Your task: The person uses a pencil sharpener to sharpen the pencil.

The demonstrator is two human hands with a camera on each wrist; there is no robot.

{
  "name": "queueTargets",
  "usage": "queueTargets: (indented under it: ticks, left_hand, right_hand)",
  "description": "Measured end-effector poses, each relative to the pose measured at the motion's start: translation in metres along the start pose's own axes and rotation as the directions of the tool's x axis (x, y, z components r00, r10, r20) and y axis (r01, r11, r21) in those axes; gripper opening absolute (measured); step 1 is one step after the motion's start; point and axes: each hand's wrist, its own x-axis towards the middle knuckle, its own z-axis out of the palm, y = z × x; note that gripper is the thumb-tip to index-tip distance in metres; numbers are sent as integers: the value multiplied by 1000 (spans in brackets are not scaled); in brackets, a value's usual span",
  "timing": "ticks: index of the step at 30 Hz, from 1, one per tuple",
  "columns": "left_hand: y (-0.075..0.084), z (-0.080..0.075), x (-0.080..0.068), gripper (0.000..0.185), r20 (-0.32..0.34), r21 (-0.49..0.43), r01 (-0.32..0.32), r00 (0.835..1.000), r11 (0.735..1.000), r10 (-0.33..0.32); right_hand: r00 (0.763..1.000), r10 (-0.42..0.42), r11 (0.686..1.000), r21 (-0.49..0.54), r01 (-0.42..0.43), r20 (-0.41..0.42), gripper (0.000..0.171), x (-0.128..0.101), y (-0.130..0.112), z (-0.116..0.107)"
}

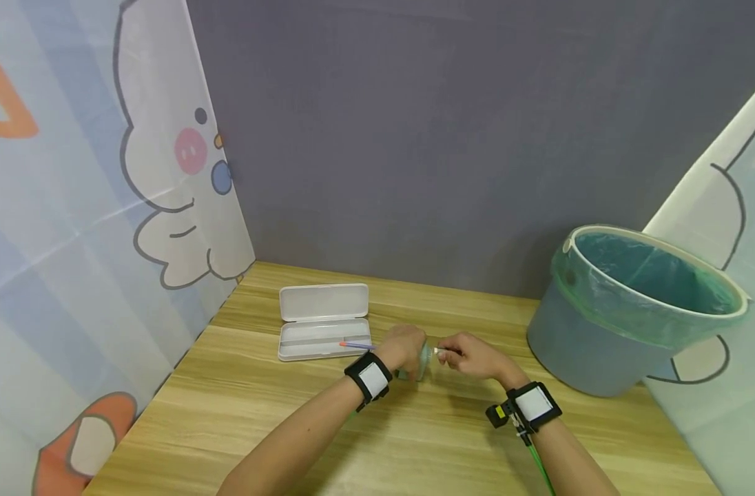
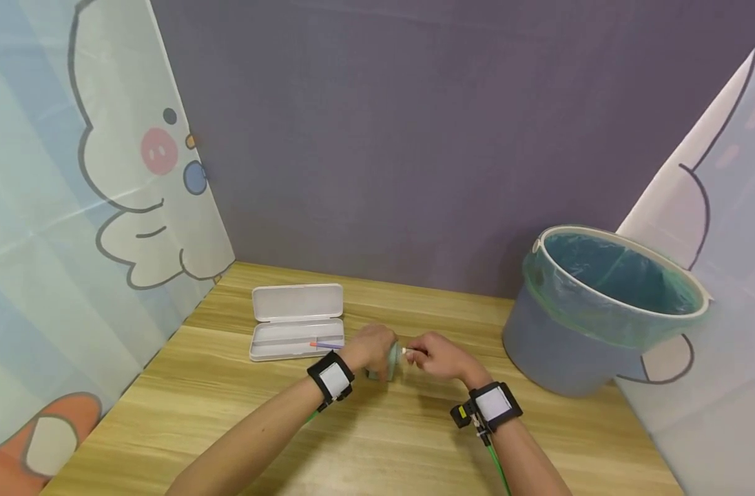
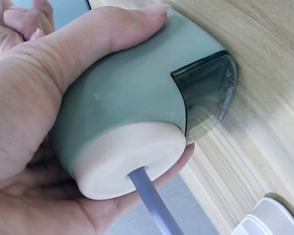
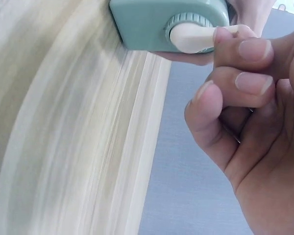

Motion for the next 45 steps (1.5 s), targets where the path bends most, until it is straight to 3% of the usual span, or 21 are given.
queueTargets:
  ticks: [19,34,45]
  left_hand:
    - [0,3,1,41,12,9,-20,1000,1000,20]
    - [-5,1,1,44,21,-18,-7,1000,1000,7]
    - [-3,1,3,42,34,-6,-5,999,1000,5]
  right_hand:
    - [993,-49,981,-194,28,-103,21,13,7,-5]
    - [998,-35,977,-210,23,-56,24,22,9,-8]
    - [992,-84,951,-305,51,-96,22,25,13,-6]
